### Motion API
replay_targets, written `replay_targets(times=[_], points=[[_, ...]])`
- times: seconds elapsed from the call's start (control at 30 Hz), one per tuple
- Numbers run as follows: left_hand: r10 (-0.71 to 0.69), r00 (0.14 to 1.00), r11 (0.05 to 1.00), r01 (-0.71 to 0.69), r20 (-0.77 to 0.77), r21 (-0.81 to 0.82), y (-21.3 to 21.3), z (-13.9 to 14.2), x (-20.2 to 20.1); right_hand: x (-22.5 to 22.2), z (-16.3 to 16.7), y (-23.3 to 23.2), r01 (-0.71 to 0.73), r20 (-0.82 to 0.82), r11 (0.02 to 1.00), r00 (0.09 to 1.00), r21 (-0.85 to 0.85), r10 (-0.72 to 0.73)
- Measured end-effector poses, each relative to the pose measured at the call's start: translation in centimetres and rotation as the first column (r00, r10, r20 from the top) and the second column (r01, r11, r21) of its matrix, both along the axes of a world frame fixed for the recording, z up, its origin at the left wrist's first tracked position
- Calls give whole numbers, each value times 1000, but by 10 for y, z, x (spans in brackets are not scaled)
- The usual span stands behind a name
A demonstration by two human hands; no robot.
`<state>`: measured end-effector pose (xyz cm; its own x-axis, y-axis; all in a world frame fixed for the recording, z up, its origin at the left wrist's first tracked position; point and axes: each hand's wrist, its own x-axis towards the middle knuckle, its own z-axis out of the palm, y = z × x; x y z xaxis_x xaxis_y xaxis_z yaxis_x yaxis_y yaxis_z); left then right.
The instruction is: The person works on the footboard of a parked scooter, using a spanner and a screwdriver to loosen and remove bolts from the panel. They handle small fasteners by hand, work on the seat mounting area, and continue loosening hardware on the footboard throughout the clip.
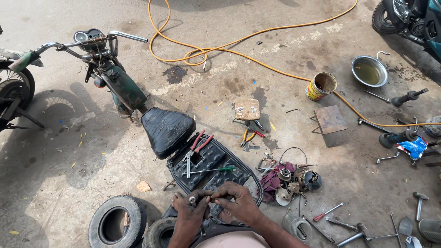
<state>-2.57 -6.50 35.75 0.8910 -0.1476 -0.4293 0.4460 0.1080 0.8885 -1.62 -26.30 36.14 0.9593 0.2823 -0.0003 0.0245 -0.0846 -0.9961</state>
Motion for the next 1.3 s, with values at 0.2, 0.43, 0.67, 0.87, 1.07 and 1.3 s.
replay_targets(times=[0.2, 0.43, 0.67, 0.87, 1.07, 1.3], points=[[-8, 951, 971, -68, 310, 231, -21, 0, -11, -11, 7, -11, 59, -157, 988, 987, 145, -36], [-39, 952, 861, -122, 304, 493, -34, 10, -17, -13, 5, -10, 86, -170, 995, 982, 57, -76], [-78, 940, 879, -92, 333, 467, -36, 20, -13, -8, 5, -18, 87, -155, 991, 985, 103, -71], [-99, 942, 930, -27, 320, 366, -35, 21, -10, -8, 6, -25, 81, -138, 995, 988, 59, -72], [-156, 963, 956, 90, 221, 280, -31, 15, -11, -9, 7, -32, 73, -158, 997, 985, 9, -71], [-144, 911, 985, 96, 385, 142, -33, 9, -12, -6, 1, -35, 39, -238, 997, 971, 64, -22]])
